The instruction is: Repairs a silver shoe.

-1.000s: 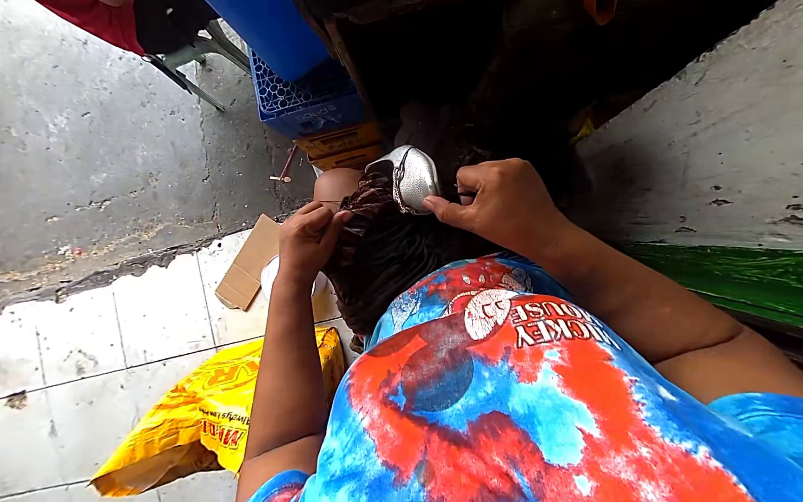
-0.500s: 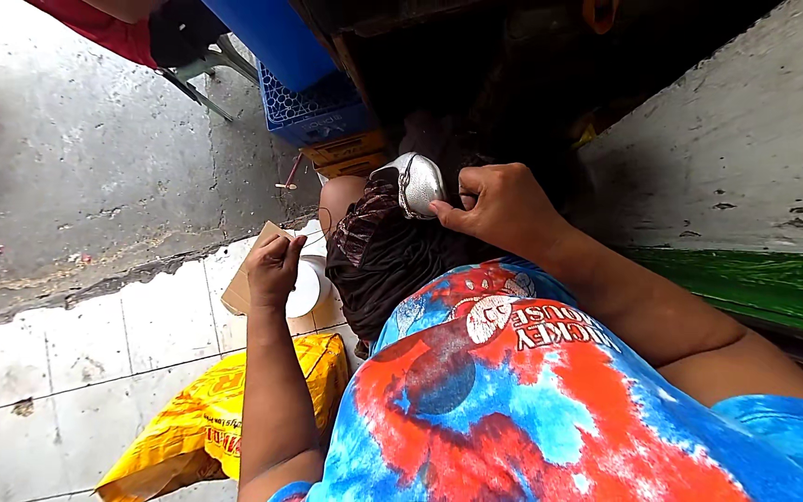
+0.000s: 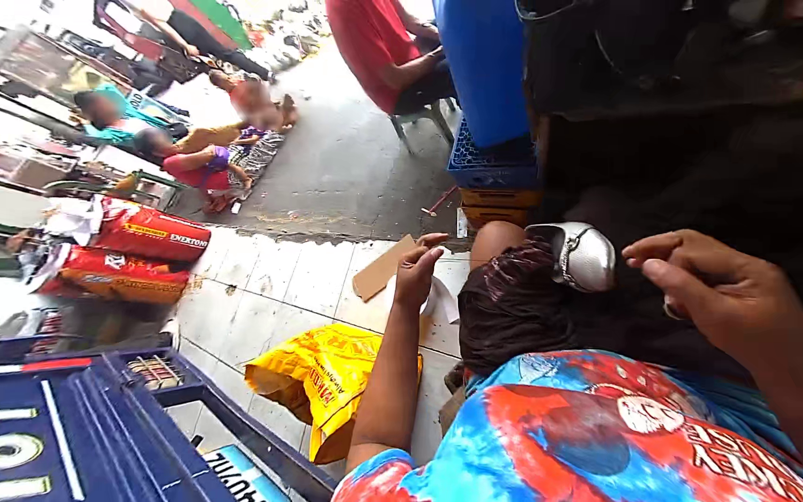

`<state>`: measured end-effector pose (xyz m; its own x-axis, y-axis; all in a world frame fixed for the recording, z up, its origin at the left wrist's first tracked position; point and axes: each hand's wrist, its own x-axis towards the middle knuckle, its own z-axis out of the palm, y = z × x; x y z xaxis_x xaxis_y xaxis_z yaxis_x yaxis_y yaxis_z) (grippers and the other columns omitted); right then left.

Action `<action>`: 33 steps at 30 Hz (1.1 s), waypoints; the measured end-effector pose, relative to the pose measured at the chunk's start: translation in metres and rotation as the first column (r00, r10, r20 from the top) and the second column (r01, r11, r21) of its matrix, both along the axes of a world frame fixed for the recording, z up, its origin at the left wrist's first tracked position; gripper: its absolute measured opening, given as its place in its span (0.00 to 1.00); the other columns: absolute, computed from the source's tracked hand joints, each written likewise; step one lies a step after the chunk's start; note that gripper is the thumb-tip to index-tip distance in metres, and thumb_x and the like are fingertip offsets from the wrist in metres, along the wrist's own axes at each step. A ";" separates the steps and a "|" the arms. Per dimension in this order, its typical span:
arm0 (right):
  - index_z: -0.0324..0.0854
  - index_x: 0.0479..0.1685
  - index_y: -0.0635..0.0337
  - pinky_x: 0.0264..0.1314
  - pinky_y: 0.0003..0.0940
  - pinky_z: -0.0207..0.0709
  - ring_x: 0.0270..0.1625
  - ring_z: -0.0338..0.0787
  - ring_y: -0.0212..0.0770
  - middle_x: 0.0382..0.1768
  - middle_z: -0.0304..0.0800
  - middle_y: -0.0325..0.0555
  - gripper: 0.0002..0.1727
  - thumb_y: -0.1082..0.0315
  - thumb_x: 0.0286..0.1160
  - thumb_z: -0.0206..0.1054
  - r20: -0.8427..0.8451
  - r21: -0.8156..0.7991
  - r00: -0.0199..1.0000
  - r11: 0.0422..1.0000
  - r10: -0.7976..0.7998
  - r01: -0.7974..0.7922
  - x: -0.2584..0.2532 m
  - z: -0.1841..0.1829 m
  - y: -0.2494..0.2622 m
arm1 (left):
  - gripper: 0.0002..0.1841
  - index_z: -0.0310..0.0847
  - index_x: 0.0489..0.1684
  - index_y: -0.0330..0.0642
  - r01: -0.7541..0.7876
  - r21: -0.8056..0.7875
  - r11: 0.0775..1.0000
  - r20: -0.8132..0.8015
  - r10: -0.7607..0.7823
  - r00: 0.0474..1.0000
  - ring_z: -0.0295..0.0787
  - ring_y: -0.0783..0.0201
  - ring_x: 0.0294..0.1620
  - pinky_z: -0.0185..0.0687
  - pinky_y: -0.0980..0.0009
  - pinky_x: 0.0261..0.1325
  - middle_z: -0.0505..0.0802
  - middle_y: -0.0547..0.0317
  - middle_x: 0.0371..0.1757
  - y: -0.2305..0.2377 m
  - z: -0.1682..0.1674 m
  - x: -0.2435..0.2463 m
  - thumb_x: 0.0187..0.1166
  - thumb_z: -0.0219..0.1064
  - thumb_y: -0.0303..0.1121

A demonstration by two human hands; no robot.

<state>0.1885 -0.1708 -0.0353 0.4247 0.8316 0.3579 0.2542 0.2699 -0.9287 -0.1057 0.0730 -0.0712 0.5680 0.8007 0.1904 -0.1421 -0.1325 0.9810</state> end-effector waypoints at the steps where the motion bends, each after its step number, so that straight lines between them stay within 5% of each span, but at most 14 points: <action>1: 0.87 0.29 0.48 0.31 0.12 0.78 0.33 0.86 0.15 0.46 0.95 0.27 0.14 0.59 0.83 0.61 -0.144 0.022 0.988 0.999 0.047 -0.044 0.001 0.002 0.001 | 0.10 0.97 0.32 0.53 0.096 -0.119 0.988 0.156 -0.077 0.985 0.90 0.64 0.64 0.84 0.61 0.68 0.96 0.62 0.57 -0.004 0.009 0.004 0.74 0.74 0.46; 3: 0.89 0.33 0.42 0.24 0.12 0.78 0.25 0.85 0.15 0.34 0.95 0.20 0.13 0.56 0.84 0.62 -0.223 -0.034 0.974 0.999 0.031 -0.039 0.003 0.008 0.000 | 0.11 0.96 0.32 0.60 0.300 -0.218 0.929 0.362 -0.209 0.909 0.94 0.69 0.47 0.88 0.66 0.57 0.97 0.70 0.40 -0.012 0.023 0.013 0.74 0.73 0.51; 5: 0.85 0.32 0.48 0.25 0.12 0.74 0.22 0.79 0.14 0.25 0.86 0.22 0.15 0.50 0.82 0.65 0.043 -0.176 0.994 0.978 -0.103 0.109 0.004 0.012 -0.002 | 0.12 0.92 0.29 0.63 0.386 -0.202 0.900 0.347 -0.303 0.888 0.86 0.79 0.29 0.81 0.79 0.37 0.93 0.74 0.31 -0.020 0.032 0.020 0.78 0.69 0.53; 8: 0.87 0.34 0.67 0.33 0.50 0.79 0.28 0.86 0.48 0.26 0.87 0.55 0.32 0.40 0.78 0.63 0.477 -0.346 0.877 0.902 -0.067 0.257 0.000 0.014 -0.004 | 0.11 0.93 0.32 0.45 0.265 -0.058 0.963 -0.124 -0.270 0.955 0.78 0.87 0.24 0.71 0.86 0.28 0.96 0.69 0.34 -0.030 0.039 0.033 0.81 0.67 0.37; 9: 0.86 0.33 0.70 0.34 0.62 0.79 0.30 0.88 0.59 0.27 0.87 0.61 0.35 0.38 0.78 0.63 0.526 -0.394 0.850 0.881 -0.017 0.262 -0.003 0.013 -0.004 | 0.10 0.93 0.36 0.38 0.280 0.058 0.958 -0.330 -0.246 0.911 0.78 0.87 0.26 0.74 0.85 0.32 0.95 0.67 0.34 -0.033 0.042 0.039 0.81 0.66 0.32; 11: 0.84 0.28 0.71 0.33 0.68 0.76 0.31 0.88 0.67 0.24 0.85 0.64 0.38 0.36 0.77 0.62 0.574 -0.471 0.816 0.840 0.059 0.271 -0.007 0.011 0.000 | 0.13 0.93 0.40 0.31 0.425 0.245 0.871 -0.651 -0.177 0.738 0.85 0.77 0.33 0.82 0.74 0.45 0.94 0.57 0.34 -0.037 0.046 0.050 0.83 0.67 0.34; 13: 0.82 0.24 0.70 0.30 0.67 0.74 0.30 0.87 0.67 0.22 0.83 0.63 0.37 0.37 0.79 0.61 0.594 -0.502 0.799 0.819 0.095 0.276 -0.009 0.011 0.003 | 0.18 0.92 0.38 0.30 0.560 0.298 0.773 -0.775 -0.146 0.614 0.91 0.59 0.40 0.84 0.55 0.52 0.94 0.47 0.35 -0.036 0.040 0.056 0.85 0.64 0.39; 15: 0.79 0.20 0.68 0.26 0.64 0.71 0.27 0.86 0.65 0.19 0.81 0.61 0.35 0.40 0.79 0.59 0.606 -0.473 0.792 0.837 0.081 0.276 -0.006 0.007 0.005 | 0.21 0.89 0.31 0.29 0.589 0.362 0.723 -0.772 -0.122 0.624 0.90 0.51 0.39 0.82 0.47 0.49 0.91 0.45 0.32 -0.030 0.027 0.054 0.84 0.66 0.43; 19: 0.73 0.13 0.65 0.21 0.55 0.65 0.19 0.79 0.56 0.14 0.74 0.54 0.32 0.45 0.75 0.61 0.579 -0.413 0.814 0.877 0.045 0.245 -0.004 -0.002 0.004 | 0.23 0.81 0.16 0.30 0.486 0.568 0.664 -0.632 -0.026 0.774 0.86 0.52 0.26 0.79 0.52 0.36 0.85 0.47 0.20 -0.013 -0.015 0.038 0.82 0.65 0.38; 25: 0.75 0.14 0.66 0.24 0.56 0.68 0.22 0.81 0.57 0.14 0.75 0.55 0.27 0.53 0.73 0.70 0.520 -0.475 0.851 0.851 0.065 0.225 -0.009 0.003 0.004 | 0.17 0.85 0.20 0.29 0.455 0.525 0.719 -0.627 -0.035 0.778 0.88 0.54 0.30 0.83 0.53 0.40 0.88 0.47 0.23 0.005 -0.040 0.024 0.80 0.67 0.32; 28: 0.76 0.15 0.61 0.21 0.54 0.70 0.21 0.81 0.52 0.14 0.76 0.49 0.26 0.50 0.72 0.71 0.536 -0.483 0.840 0.847 0.083 0.224 -0.005 0.001 -0.003 | 0.14 0.88 0.30 0.31 0.436 0.289 0.852 -0.608 -0.189 0.771 0.86 0.70 0.38 0.83 0.68 0.50 0.90 0.57 0.33 0.000 -0.027 0.026 0.83 0.64 0.31; 30: 0.85 0.24 0.60 0.28 0.52 0.78 0.27 0.85 0.50 0.23 0.82 0.48 0.26 0.44 0.71 0.74 0.519 -0.439 0.850 0.881 0.089 0.175 0.001 0.006 -0.010 | 0.13 0.90 0.39 0.34 0.326 0.113 0.938 -0.563 -0.210 0.799 0.86 0.77 0.45 0.83 0.75 0.51 0.91 0.62 0.47 0.001 -0.013 0.017 0.85 0.59 0.32; 32: 0.90 0.32 0.61 0.42 0.50 0.83 0.40 0.88 0.49 0.38 0.88 0.53 0.26 0.42 0.73 0.72 0.484 -0.345 0.875 0.923 0.022 0.168 0.010 0.012 -0.019 | 0.11 0.88 0.40 0.37 0.163 0.148 0.975 -0.695 -0.015 0.719 0.90 0.68 0.52 0.90 0.65 0.53 0.90 0.58 0.58 0.010 0.005 0.001 0.84 0.65 0.35; 33: 0.90 0.35 0.62 0.49 0.47 0.84 0.46 0.89 0.48 0.44 0.88 0.55 0.25 0.44 0.77 0.69 0.470 -0.281 0.881 0.938 -0.047 0.200 0.016 0.014 -0.023 | 0.13 0.88 0.46 0.32 0.126 0.222 0.967 -0.804 0.109 0.585 0.88 0.52 0.59 0.86 0.49 0.61 0.89 0.44 0.63 0.015 0.018 -0.004 0.81 0.72 0.37</action>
